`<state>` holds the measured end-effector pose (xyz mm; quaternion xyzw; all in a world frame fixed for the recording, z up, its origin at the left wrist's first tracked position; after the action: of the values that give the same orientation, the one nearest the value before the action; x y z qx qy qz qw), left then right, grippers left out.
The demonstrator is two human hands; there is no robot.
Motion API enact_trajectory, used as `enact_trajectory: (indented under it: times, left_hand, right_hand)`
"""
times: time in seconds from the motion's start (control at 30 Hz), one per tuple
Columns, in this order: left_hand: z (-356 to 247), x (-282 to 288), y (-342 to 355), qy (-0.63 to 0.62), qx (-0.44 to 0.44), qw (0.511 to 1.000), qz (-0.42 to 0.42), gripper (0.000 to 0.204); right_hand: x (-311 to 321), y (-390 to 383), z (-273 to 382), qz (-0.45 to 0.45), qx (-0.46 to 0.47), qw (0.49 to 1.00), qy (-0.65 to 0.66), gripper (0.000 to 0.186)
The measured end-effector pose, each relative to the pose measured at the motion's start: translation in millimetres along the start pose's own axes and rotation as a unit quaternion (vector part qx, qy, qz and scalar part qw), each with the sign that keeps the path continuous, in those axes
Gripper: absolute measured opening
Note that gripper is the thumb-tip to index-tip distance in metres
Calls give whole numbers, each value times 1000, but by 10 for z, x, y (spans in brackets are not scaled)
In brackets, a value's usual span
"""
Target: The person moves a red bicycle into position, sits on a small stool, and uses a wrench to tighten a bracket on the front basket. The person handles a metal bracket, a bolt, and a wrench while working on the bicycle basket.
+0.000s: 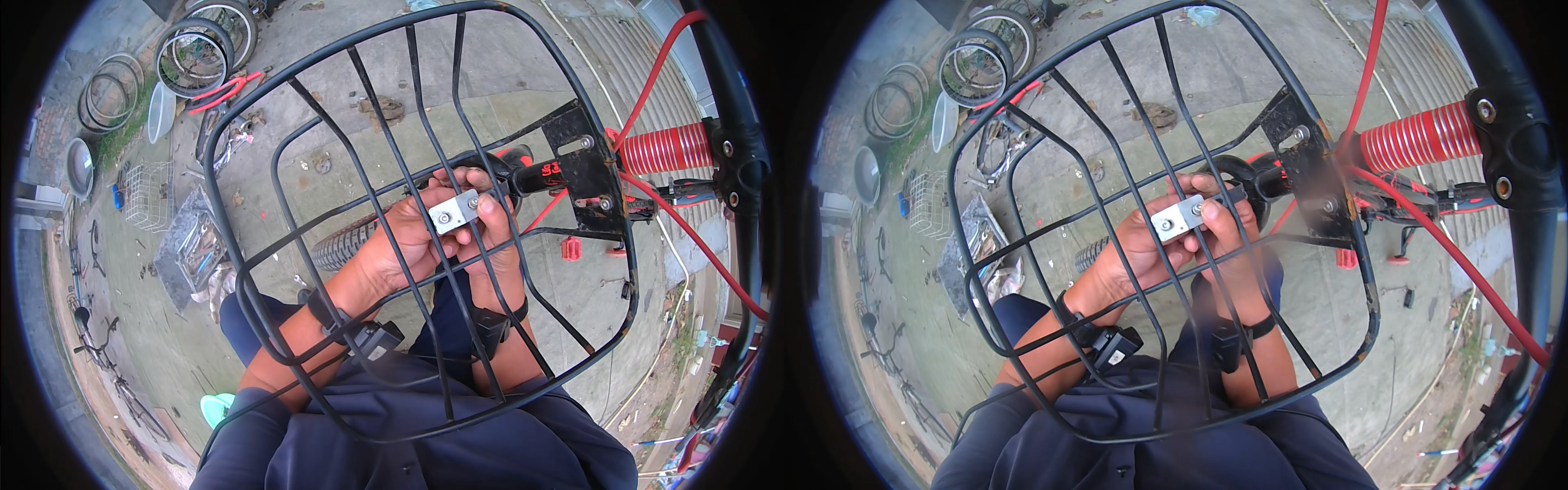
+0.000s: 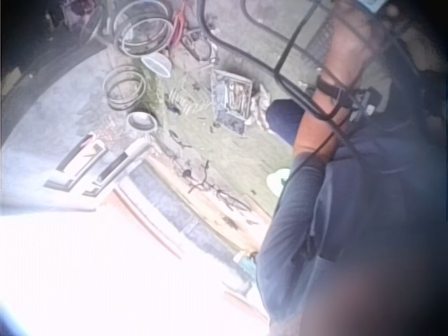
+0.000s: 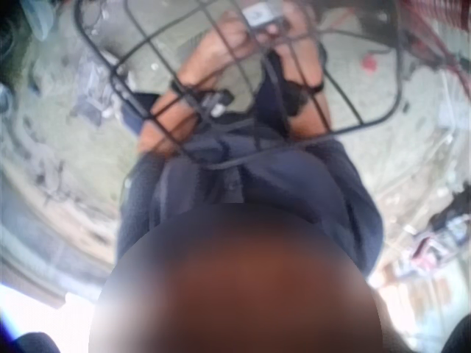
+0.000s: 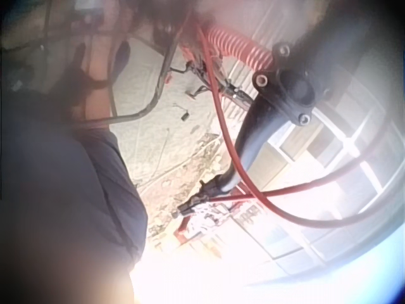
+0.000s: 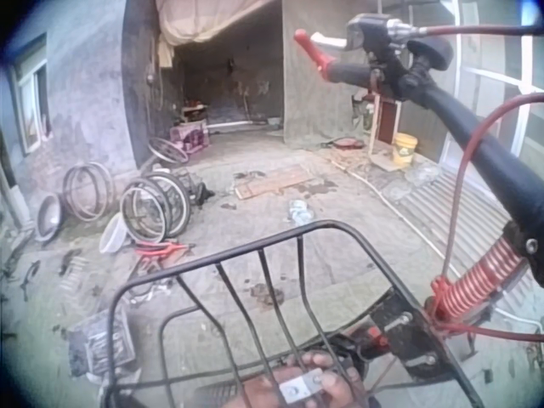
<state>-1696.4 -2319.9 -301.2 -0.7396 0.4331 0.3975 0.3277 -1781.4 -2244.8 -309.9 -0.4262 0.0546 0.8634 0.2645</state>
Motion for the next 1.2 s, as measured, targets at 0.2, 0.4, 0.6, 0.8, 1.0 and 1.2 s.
enact_trajectory:
  times: [0.2, 0.4, 0.6, 0.8, 1.0, 1.2]
  left_hand:
    - [-4, 28, 29, 10, 7, 1000, 18, 16]
    - [5, 64, 10, -6, 12, 1000, 26, 16]
    - [3, 68, -20, 9, 6, 1000, 27, 18]
    - [-18, 62, -39, 21, 17, 999, 36, 17]
    - [16, -23, -17, -20, 19, 1000, 9, 17]
    - [7, -39, -19, -41, 34, 999, 10, 16]
  right_hand:
    - [15, -3, -3, 6, 4, 1000, -6, 33]
    - [33, 18, -19, 9, 12, 1000, -10, 35]
    - [13, -22, -2, -8, -7, 999, -37, 37]
    - [-22, -33, 11, -3, -12, 999, -45, 36]
    - [-11, -24, 15, 9, -6, 999, -52, 36]
    - [-7, -15, 1, 13, -5, 999, -49, 35]
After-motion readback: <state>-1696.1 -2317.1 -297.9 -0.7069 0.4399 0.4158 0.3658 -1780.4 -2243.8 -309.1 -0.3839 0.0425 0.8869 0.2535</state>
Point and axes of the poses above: each hand's wrist, its own y-axis towards the middle knuckle, its own x-axis out of the back of the hand, z = x × y, the point moved 4 cm from there along y, towards the middle knuckle, and after that the axes turned 14 degrees about -x, right-handed, at the moved point
